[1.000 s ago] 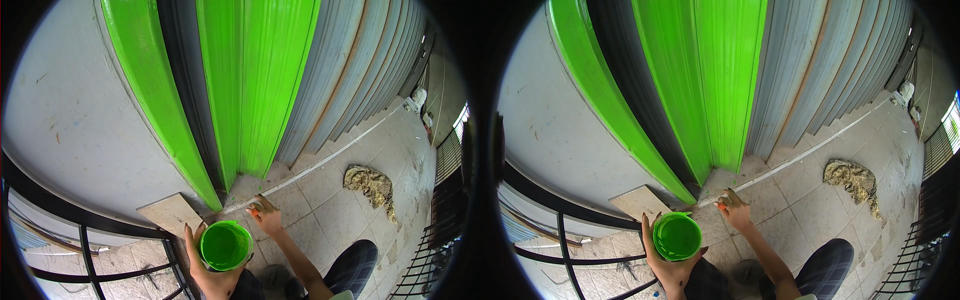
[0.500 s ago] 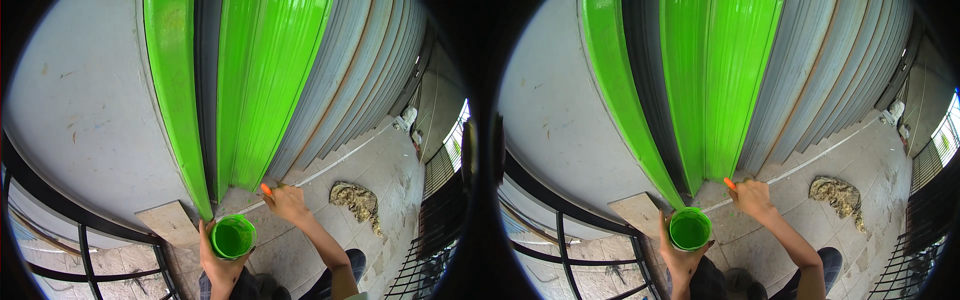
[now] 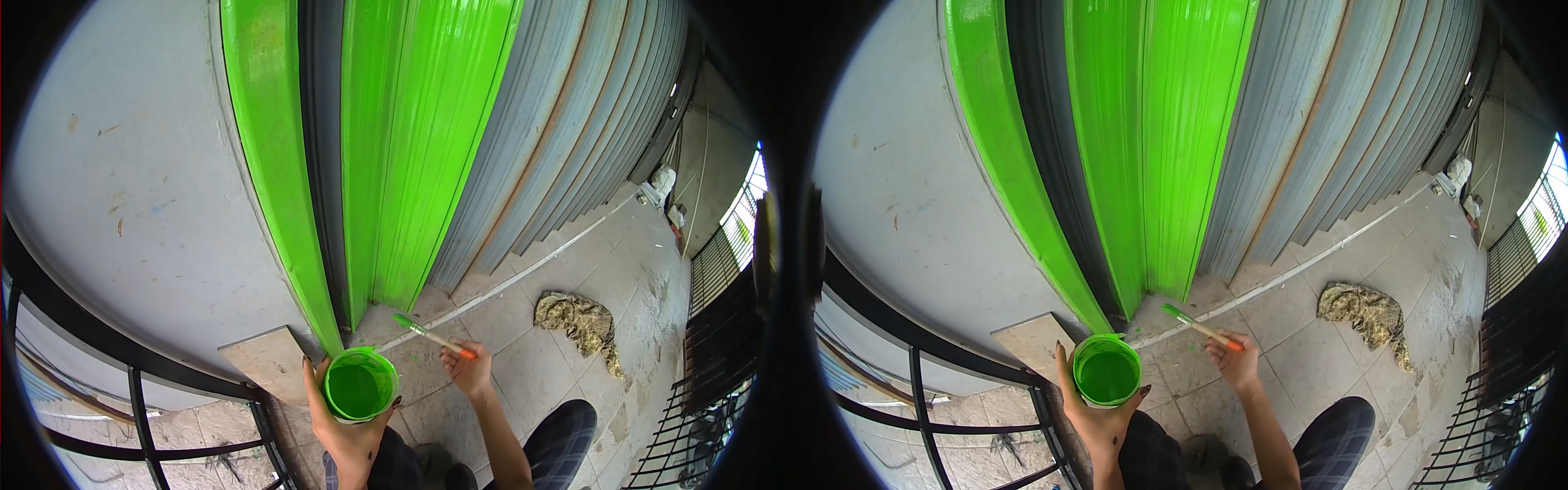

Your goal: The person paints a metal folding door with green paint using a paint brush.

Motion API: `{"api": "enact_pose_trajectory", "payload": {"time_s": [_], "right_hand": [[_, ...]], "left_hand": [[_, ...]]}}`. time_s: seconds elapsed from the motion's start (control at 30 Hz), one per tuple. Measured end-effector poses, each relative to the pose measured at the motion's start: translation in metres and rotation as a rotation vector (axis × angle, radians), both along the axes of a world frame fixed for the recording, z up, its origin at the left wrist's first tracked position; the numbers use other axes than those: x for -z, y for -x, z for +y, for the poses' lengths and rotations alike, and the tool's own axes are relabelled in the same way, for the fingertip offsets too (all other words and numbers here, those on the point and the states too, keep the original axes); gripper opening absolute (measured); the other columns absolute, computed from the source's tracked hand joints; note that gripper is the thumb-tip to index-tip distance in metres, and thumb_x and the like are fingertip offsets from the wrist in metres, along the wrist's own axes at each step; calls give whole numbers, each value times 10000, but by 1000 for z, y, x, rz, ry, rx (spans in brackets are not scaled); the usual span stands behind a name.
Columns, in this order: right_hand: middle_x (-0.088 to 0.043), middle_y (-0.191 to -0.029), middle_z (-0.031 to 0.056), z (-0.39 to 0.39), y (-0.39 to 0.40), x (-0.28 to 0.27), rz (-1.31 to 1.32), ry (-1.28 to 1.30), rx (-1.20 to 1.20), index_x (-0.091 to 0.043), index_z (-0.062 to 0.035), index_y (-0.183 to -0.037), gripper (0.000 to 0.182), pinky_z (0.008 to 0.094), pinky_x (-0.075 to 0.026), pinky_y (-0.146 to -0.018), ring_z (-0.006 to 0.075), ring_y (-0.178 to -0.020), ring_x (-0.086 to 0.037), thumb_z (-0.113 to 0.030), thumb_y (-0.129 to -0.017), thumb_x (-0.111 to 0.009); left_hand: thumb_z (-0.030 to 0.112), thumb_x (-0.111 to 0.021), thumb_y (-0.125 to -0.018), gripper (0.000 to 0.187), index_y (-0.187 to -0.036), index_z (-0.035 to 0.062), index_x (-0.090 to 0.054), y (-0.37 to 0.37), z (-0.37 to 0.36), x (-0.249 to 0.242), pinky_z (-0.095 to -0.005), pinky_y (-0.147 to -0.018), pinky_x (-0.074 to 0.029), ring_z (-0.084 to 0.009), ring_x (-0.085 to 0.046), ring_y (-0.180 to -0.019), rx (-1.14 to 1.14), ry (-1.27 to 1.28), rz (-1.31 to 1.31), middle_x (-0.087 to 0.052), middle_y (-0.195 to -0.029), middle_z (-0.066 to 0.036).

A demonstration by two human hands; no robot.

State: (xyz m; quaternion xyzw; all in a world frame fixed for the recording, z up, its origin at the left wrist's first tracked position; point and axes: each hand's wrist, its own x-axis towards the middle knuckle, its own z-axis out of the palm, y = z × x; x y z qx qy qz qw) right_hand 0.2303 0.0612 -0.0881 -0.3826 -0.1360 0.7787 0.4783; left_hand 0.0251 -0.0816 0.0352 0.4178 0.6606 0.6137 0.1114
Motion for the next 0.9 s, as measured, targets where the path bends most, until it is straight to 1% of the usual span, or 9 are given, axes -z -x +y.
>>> {"api": "enact_pose_trajectory", "payload": {"time_s": [0.07,0.2,0.3,0.4,0.5,0.6,0.7,0.8,0.9], "right_hand": [[-636,-936,103,-30,4,63,300,-49,12,-587,-66,-1071,190,259,-476,-609,168,-695,-617,-136,-902,-532],[-600,-950,85,-64,36,61,-110,-132,-91,-552,-76,-1120,268,239,-461,-564,140,-729,-586,32,-875,-552],[-570,-887,67,-65,54,58,-265,-130,-72,-550,-67,-1144,281,220,-409,-501,117,-647,-538,-12,-871,-587],[-543,-871,34,-49,69,89,-276,-18,47,-533,-74,-1181,289,218,-352,-455,101,-597,-472,-91,-898,-590],[-536,-811,19,-26,89,109,-97,74,29,-532,-101,-1046,151,227,-301,-425,77,-499,-375,-162,-919,-587],[-526,-775,4,-19,111,112,-195,44,24,-530,-86,-1176,285,217,-329,-426,63,-534,-412,-206,-923,-585],[-495,-708,-2,-19,133,106,-275,-38,184,-547,-75,-1007,249,205,-308,-418,56,-479,-390,-301,-927,-618],[-506,-699,0,-19,120,115,-370,-176,16,-564,-67,-1008,291,192,-295,-397,46,-472,-411,-348,-941,-598],[-522,-701,9,-15,121,127,-564,-90,-4,-564,-52,-1015,287,193,-287,-378,47,-470,-427,-335,-968,-554]], "left_hand": [[-8,-868,-491,1146,-1450,-25,-240,0,-2,-1,-367,-934,-481,-269,-605,-1058,-8,-7,-17,-586,-1191,-187],[-4,-872,-494,1151,-1454,-19,-237,0,-6,-3,-364,-942,-476,-260,-598,-1063,-8,-4,-47,-579,-1190,-177],[-2,-873,-494,1155,-1456,-16,-235,0,-8,-5,-361,-942,-474,-255,-596,-1062,5,2,-48,-575,-1189,-168],[4,-875,-491,1158,-1457,-14,-236,-1,-10,-5,-359,-945,-472,-252,-593,-1065,8,7,-40,-574,-1191,-166],[13,-881,-484,1166,-1456,-15,-238,0,-12,-4,-359,-951,-468,-250,-589,-1072,7,6,-43,-571,-1196,-165],[21,-886,-477,1174,-1456,-15,-239,0,-14,-4,-359,-955,-466,-248,-589,-1073,2,-1,-40,-573,-1194,-164],[28,-889,-471,1181,-1456,-15,-240,1,-15,-3,-360,-954,-467,-248,-592,-1069,-1,3,-29,-579,-1184,-163],[34,-892,-467,1185,-1456,-13,-241,2,-15,-3,-361,-952,-469,-251,-595,-1065,-1,11,-18,-585,-1174,-161],[39,-892,-467,1185,-1457,-11,-243,3,-14,-3,-362,-950,-470,-252,-596,-1064,7,19,-20,-587,-1174,-159]]}}
